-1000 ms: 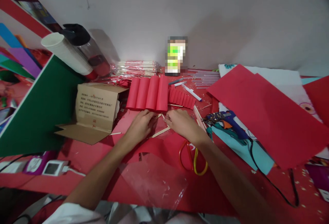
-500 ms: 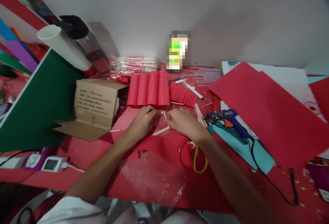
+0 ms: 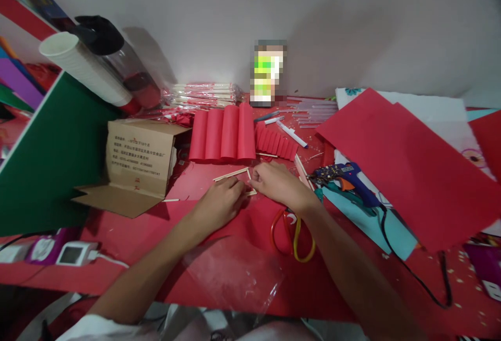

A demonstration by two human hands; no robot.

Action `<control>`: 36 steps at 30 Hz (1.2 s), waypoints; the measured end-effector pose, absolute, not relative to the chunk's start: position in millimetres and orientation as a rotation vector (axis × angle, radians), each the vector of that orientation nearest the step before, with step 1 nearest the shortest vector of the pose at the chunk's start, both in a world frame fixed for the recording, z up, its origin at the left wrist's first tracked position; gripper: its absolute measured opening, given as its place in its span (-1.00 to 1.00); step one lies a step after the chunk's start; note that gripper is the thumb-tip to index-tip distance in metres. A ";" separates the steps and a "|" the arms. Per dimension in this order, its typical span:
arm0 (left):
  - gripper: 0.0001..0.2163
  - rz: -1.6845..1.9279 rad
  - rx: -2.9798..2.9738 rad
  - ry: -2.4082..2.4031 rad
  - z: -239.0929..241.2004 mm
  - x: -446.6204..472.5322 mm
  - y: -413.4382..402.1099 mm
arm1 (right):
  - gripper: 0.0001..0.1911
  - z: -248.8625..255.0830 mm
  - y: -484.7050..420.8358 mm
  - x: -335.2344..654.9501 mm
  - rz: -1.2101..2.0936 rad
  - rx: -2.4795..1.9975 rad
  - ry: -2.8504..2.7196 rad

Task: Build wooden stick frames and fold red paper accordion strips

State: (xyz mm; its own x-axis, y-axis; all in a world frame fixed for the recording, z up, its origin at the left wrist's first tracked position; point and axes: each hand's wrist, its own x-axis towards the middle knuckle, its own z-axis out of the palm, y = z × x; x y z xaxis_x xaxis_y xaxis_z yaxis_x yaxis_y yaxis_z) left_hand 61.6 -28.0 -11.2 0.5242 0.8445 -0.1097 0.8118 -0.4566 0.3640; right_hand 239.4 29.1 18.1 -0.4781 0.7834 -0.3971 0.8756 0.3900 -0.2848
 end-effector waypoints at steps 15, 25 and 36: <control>-0.89 0.189 2.331 1.370 -11.0 61.7 -25.7 | -0.76 16.1 33.4 234.7 -0.747 1.518 2.404; -0.73 0.402 2.509 1.363 -13.0 43.5 -16.2 | -0.73 21.7 29.0 231.6 -0.682 1.538 2.406; -0.70 0.556 2.516 1.210 -39.7 31.6 3.5 | -0.69 21.4 24.7 227.0 -0.557 1.512 2.408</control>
